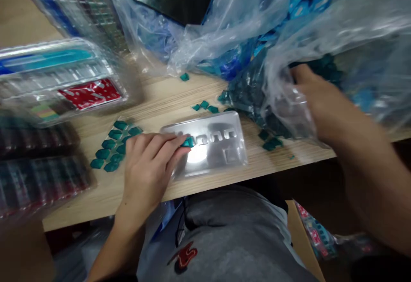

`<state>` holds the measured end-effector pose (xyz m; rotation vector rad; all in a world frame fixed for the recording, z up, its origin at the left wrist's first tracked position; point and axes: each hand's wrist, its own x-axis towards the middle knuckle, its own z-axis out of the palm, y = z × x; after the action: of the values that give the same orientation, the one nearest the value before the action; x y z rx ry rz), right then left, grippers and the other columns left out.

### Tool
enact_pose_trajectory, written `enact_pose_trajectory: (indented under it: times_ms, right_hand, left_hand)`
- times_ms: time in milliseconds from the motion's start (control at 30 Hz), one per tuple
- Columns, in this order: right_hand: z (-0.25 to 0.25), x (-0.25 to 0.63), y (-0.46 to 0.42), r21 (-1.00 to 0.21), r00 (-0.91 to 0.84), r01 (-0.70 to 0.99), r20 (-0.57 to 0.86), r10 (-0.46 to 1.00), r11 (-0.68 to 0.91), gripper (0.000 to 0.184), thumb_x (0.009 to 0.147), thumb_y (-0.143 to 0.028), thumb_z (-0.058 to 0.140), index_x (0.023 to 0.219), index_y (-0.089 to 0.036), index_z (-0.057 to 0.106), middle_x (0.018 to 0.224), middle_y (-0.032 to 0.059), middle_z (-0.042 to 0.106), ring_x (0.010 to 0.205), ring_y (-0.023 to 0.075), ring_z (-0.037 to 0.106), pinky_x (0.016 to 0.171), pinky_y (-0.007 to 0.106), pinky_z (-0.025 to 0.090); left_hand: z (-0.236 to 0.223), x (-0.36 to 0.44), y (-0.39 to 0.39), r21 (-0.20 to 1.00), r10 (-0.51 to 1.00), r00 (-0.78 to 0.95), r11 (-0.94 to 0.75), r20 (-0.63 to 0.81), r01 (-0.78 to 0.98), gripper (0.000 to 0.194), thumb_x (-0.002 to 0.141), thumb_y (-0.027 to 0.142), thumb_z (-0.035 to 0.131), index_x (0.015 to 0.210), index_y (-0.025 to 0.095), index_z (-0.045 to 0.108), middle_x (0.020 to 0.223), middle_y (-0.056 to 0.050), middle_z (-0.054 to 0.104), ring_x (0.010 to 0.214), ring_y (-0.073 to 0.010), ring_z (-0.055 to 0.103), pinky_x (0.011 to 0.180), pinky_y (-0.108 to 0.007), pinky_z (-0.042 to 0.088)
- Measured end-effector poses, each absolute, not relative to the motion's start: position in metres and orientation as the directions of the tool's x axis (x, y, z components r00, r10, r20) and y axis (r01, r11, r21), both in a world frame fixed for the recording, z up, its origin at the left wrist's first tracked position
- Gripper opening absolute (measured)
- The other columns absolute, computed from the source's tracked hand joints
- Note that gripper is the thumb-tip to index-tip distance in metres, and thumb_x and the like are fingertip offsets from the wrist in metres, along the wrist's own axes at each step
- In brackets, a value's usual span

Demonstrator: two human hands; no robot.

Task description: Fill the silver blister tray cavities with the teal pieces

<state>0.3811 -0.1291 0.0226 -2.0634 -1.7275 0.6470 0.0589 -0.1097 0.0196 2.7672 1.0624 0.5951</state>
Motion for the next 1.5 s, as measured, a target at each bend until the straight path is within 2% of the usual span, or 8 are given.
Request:
enact_pose_trajectory:
  times_ms: [67, 167, 333, 467, 533, 633, 933, 1500]
  right_hand:
    - [0.028, 0.376, -0.125, -0.447, 0.109, 0.875, -0.19, 0.976, -0.185, 0.01, 0.08, -0.007, 0.063, 0.086, -0.011, 0.069, 0.112, 0.0113, 0.06, 0.085, 0.0184, 0.063, 0.083, 0.039, 0.047]
    - [0.034, 0.377, -0.121, -0.446, 0.106, 0.878, -0.174, 0.979, -0.174, 0.018, 0.071, 0.003, 0.063, 0.075, -0.013, 0.068, 0.093, 0.01, 0.062, 0.076, 0.0183, 0.06, 0.081, 0.038, 0.051]
    - [0.052, 0.383, -0.144, -0.63, 0.203, 0.765, 0.038, 0.978, -0.135, 0.02, 0.074, -0.002, 0.059, 0.083, -0.017, 0.069, 0.087, 0.0042, 0.064, 0.076, 0.0162, 0.062, 0.075, 0.033, 0.054]
    - [0.063, 0.376, -0.171, -0.981, 0.381, 0.193, 0.076, 0.921, 0.002, 0.01, 0.075, -0.015, 0.068, 0.084, -0.02, 0.066, 0.086, -0.0017, 0.063, 0.063, 0.0084, 0.06, 0.063, 0.025, 0.058]
    - [0.065, 0.372, -0.179, -0.992, 0.409, -0.109, 0.016, 0.912, 0.067, 0.015, 0.07, -0.017, 0.075, 0.082, -0.021, 0.065, 0.083, -0.0043, 0.062, 0.062, 0.0063, 0.06, 0.063, 0.022, 0.059]
    - [0.063, 0.368, -0.184, -0.949, 0.383, -0.305, -0.043, 0.923, 0.083, 0.02, 0.067, -0.018, 0.079, 0.081, -0.021, 0.066, 0.082, -0.0048, 0.061, 0.063, 0.0051, 0.061, 0.061, 0.018, 0.059]
    - [0.068, 0.365, -0.194, -0.97, 0.357, -0.211, 0.04, 0.933, 0.122, 0.01, 0.074, -0.015, 0.073, 0.079, -0.021, 0.069, 0.101, 0.0011, 0.065, 0.073, 0.0095, 0.065, 0.062, 0.021, 0.061]
    - [0.055, 0.359, -0.188, -0.836, 0.335, -0.518, -0.007, 0.942, 0.178, 0.022, 0.077, -0.021, 0.076, 0.094, -0.027, 0.063, 0.097, -0.0035, 0.066, 0.075, 0.0088, 0.065, 0.067, 0.021, 0.061]
  left_hand:
    - [0.018, 0.055, -0.111, 0.27, 0.679, 0.659, -0.734, 0.325, 0.623, 0.038, 0.091, 0.028, 0.063, 0.128, 0.036, 0.058, 0.098, -0.002, 0.07, 0.085, -0.0237, 0.058, 0.074, -0.042, 0.04]
    - [0.019, 0.05, -0.114, 0.368, 0.72, 0.601, -0.694, 0.347, 0.619, 0.047, 0.091, 0.027, 0.062, 0.135, 0.04, 0.051, 0.108, 0.0, 0.068, 0.094, -0.0217, 0.06, 0.079, -0.042, 0.044]
    - [0.038, 0.056, -0.127, 0.558, 0.839, 0.405, -0.544, 0.362, 0.627, 0.045, 0.093, 0.023, 0.056, 0.131, 0.047, 0.052, 0.124, 0.011, 0.062, 0.111, -0.0187, 0.058, 0.097, -0.043, 0.044]
    - [0.058, 0.086, -0.137, 0.702, 0.839, 0.394, -0.535, 0.376, 0.47, 0.04, 0.09, 0.019, 0.059, 0.123, 0.041, 0.061, 0.116, 0.006, 0.064, 0.11, -0.0193, 0.059, 0.099, -0.041, 0.044]
    - [0.066, 0.108, -0.139, 0.751, 0.806, 0.447, -0.558, 0.388, 0.354, 0.038, 0.089, 0.014, 0.06, 0.12, 0.036, 0.064, 0.113, 0.004, 0.065, 0.109, -0.0172, 0.059, 0.098, -0.035, 0.045]
    - [0.077, 0.146, -0.136, 0.771, 0.742, 0.513, -0.599, 0.432, 0.215, 0.036, 0.089, 0.009, 0.058, 0.116, 0.031, 0.066, 0.111, 0.004, 0.067, 0.106, -0.0142, 0.061, 0.094, -0.029, 0.048]
    - [0.091, 0.219, -0.098, 0.862, 0.653, 0.69, -0.501, 0.312, 0.085, 0.032, 0.091, 0.021, 0.059, 0.122, 0.028, 0.062, 0.105, -0.001, 0.069, 0.077, -0.0122, 0.065, 0.065, -0.024, 0.057]
    - [0.085, 0.224, -0.091, 0.897, 0.66, 0.683, -0.442, 0.313, 0.016, 0.022, 0.082, 0.015, 0.069, 0.102, 0.023, 0.063, 0.085, 0.002, 0.059, 0.075, -0.0101, 0.06, 0.073, -0.023, 0.054]
